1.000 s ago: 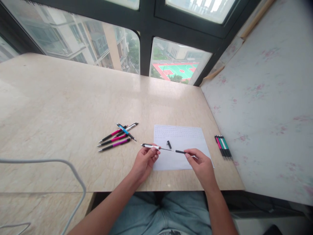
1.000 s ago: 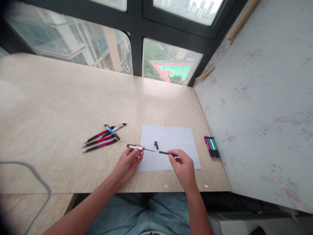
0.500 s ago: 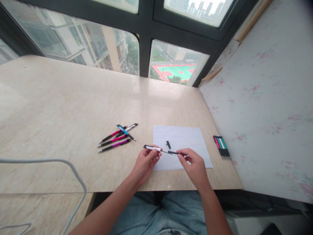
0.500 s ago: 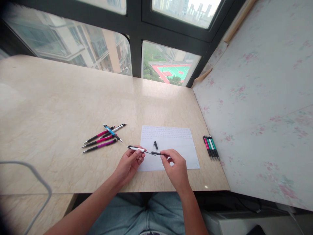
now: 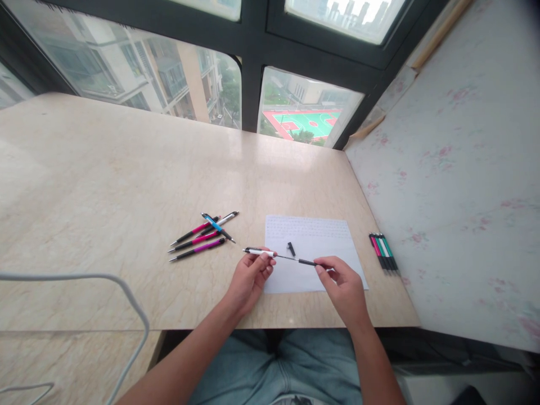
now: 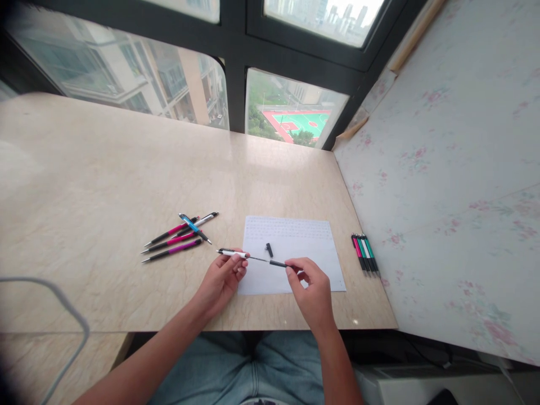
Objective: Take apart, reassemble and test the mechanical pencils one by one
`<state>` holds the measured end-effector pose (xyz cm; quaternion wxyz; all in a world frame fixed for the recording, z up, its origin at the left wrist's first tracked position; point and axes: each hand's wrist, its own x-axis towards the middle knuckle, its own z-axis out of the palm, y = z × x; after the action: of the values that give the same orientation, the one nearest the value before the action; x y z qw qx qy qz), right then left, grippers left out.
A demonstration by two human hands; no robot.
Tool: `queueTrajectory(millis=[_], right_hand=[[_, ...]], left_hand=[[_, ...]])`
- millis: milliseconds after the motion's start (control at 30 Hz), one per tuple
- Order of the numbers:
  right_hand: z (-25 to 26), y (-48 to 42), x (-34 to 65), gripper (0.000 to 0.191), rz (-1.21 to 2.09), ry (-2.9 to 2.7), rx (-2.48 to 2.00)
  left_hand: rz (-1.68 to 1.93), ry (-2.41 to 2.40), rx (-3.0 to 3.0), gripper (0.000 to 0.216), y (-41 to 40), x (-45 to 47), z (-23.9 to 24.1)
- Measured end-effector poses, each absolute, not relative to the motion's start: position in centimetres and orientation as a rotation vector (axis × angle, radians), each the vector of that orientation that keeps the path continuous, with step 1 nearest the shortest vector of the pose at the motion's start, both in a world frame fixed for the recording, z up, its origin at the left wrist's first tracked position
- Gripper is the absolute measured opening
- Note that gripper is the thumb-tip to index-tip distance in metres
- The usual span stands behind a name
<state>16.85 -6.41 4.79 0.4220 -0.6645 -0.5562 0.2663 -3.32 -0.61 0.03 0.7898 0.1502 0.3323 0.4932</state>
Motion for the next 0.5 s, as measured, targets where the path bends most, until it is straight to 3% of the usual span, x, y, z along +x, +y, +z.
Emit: queueTrajectory(millis=[500], right_hand=[[4.9,-6.1,14.7,0.013,0.694,-1.498,-1.613]], left_hand=[[0.970,0.720,0.391,0.018,-1.9,-2.6,0.3]])
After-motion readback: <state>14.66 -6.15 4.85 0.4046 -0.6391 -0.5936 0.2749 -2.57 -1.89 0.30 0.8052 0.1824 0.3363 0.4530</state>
